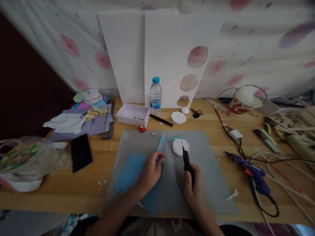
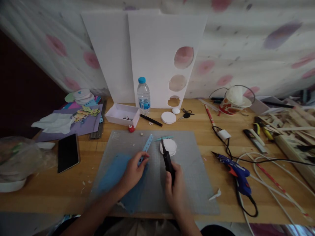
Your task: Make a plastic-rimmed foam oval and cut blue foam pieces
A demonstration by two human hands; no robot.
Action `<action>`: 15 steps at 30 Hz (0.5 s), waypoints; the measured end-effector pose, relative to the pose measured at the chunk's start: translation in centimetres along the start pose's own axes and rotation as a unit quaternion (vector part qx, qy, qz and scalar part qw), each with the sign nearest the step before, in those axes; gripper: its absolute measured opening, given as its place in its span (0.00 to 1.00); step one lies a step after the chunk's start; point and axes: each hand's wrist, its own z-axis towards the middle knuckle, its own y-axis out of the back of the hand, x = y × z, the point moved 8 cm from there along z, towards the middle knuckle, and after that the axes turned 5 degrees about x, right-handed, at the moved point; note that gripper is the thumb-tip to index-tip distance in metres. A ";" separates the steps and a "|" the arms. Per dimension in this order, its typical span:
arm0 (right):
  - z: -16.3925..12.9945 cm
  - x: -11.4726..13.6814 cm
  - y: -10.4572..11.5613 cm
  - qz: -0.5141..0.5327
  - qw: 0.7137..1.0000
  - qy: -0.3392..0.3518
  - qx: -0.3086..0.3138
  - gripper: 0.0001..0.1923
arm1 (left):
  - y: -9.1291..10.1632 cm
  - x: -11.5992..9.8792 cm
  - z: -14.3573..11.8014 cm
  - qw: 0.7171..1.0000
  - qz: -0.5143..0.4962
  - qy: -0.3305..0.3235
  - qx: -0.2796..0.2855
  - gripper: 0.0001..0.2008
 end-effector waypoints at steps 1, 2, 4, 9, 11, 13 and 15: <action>0.0 0.0 -0.3 0.026 0.999 -0.029 0.007 0.13 | 0.5 0.1 0.0 0.999 -0.020 0.017 -0.018 0.07; 0.0 0.2 -0.8 0.055 0.996 -0.063 0.017 0.12 | 1.0 0.2 0.0 0.998 -0.040 0.033 -0.035 0.06; 0.0 0.9 -2.5 0.116 0.984 -0.123 0.059 0.12 | 1.8 0.1 -0.2 0.994 -0.075 0.060 -0.060 0.06; 0.3 2.2 -5.7 0.212 0.950 -0.197 0.117 0.14 | 2.4 -0.1 -1.0 0.984 -0.122 0.085 -0.097 0.05; 0.2 1.7 -5.9 0.214 0.946 -0.216 0.108 0.15 | 2.7 0.4 -1.2 0.982 -0.117 0.088 -0.123 0.05; 0.0 1.2 -5.6 0.196 0.949 -0.225 0.099 0.15 | 4.0 1.2 -1.3 0.978 -0.098 0.092 -0.162 0.05; -0.3 0.9 -5.1 0.183 0.951 -0.228 0.098 0.15 | 6.9 2.2 -1.3 0.969 -0.072 0.097 -0.215 0.07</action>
